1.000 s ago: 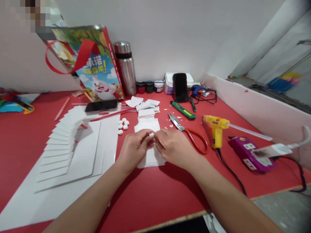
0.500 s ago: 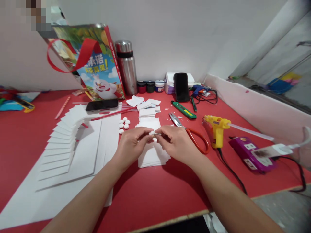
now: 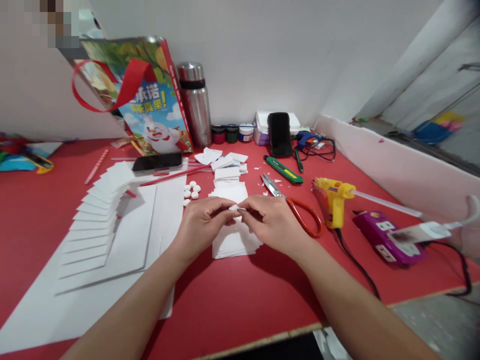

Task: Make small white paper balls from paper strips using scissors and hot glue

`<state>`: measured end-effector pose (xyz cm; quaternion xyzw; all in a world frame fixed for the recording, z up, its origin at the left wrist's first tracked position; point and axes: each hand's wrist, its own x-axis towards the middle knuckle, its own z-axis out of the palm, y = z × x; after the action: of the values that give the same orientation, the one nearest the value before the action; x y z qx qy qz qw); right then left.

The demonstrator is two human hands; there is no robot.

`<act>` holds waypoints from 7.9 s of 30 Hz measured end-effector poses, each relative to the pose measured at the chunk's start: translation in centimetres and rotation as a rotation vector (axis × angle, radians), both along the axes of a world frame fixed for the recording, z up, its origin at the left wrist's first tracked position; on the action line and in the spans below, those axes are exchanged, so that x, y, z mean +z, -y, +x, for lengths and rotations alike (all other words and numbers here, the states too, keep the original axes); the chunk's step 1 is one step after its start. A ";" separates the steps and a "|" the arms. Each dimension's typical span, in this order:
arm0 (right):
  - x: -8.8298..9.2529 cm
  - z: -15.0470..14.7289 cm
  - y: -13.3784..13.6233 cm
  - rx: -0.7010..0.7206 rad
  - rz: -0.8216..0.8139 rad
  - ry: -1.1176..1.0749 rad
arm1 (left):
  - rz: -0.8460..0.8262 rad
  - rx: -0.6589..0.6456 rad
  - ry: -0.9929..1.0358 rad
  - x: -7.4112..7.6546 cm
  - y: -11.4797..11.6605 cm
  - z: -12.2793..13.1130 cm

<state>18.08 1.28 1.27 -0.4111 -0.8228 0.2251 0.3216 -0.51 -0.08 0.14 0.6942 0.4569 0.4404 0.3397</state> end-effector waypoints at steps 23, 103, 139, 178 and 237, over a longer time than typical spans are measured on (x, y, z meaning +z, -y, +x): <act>0.8 -0.3 -0.5 -0.027 -0.948 -0.768 | 0.452 -0.069 -0.053 -0.9 -0.9 -0.6; -0.2 -0.3 -0.1 -0.102 -0.024 0.009 | 0.023 0.009 0.054 -0.9 -0.6 0.0; -0.6 -0.9 0.2 -0.128 0.139 -0.158 | 0.513 0.034 -0.077 -1.1 -0.9 -0.3; -0.1 0.4 -0.2 0.202 0.005 -0.196 | 0.385 0.119 -0.111 -0.4 0.1 -0.2; -0.2 -0.7 -0.2 -0.028 -0.352 -0.356 | 0.026 0.106 0.079 -0.5 0.0 0.7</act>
<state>17.38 1.52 1.04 -0.4259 -0.6956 0.4294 0.3879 0.14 -0.10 -0.40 0.6553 0.4734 0.4908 0.3248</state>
